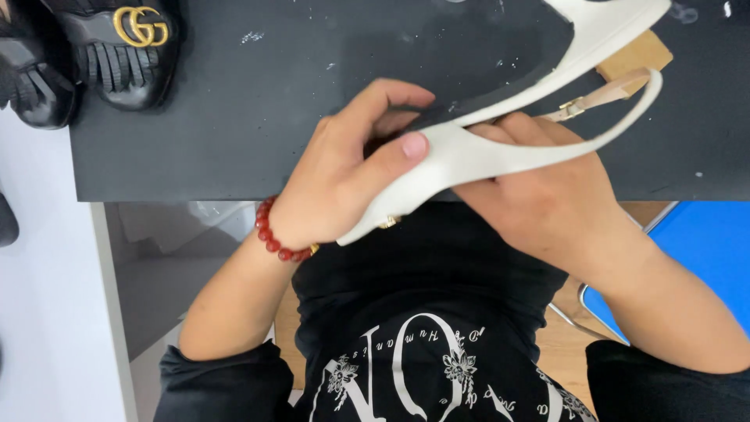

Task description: The person cleans a pair of white high-heeled slingback shoes at a workbench. They hold each shoe and rub the heel, sole edge, and upper with cotton swabs, wipe the shoe with a gray cloth, and use a small sponge block, working over the shoes one at a time.

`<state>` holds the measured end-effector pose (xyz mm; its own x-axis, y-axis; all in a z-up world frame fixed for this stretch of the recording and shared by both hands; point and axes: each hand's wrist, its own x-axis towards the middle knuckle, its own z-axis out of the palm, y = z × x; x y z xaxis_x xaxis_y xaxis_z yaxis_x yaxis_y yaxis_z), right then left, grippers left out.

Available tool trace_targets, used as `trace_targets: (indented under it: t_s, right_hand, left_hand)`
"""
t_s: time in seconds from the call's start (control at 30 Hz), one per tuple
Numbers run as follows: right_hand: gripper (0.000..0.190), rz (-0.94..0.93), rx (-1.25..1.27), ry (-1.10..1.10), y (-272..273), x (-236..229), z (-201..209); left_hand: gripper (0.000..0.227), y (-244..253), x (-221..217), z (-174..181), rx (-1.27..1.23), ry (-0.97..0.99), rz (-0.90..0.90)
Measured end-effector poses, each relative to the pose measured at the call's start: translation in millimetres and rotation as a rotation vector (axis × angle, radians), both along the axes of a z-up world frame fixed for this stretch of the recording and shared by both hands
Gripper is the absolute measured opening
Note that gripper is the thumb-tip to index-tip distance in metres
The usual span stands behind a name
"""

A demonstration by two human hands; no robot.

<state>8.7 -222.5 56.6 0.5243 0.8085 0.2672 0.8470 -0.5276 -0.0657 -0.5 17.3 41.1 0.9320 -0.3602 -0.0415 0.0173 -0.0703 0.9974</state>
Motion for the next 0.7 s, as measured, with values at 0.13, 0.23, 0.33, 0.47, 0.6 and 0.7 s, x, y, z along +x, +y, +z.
trace_targets:
  t_s: [0.13,0.23,0.33,0.47,0.6,0.7]
  right_hand:
    - [0.025,-0.039,0.074,-0.023,0,8,-22]
    - [0.025,-0.050,0.141,-0.022,6,9,-31]
    - [0.024,-0.070,0.180,-0.010,8,11,-40]
    - [0.027,-0.106,0.146,-0.062,10,12,-38]
    - [0.025,-0.173,0.156,-0.121,24,7,-10]
    - [0.016,-0.307,0.375,0.060,2,-19,-32]
  left_hand:
    - [0.037,0,18,-19,0.030,-0.103,0.001]
    - [0.039,-1,23,-27,0.043,-0.127,-0.013]
    - [0.038,-3,26,-32,0.047,-0.083,-0.006]
    - [0.038,-4,28,-36,0.001,-0.030,0.022]
    - [0.038,-4,31,-39,-0.021,0.032,0.038]
    - [0.039,-1,29,-45,-0.131,0.052,0.047]
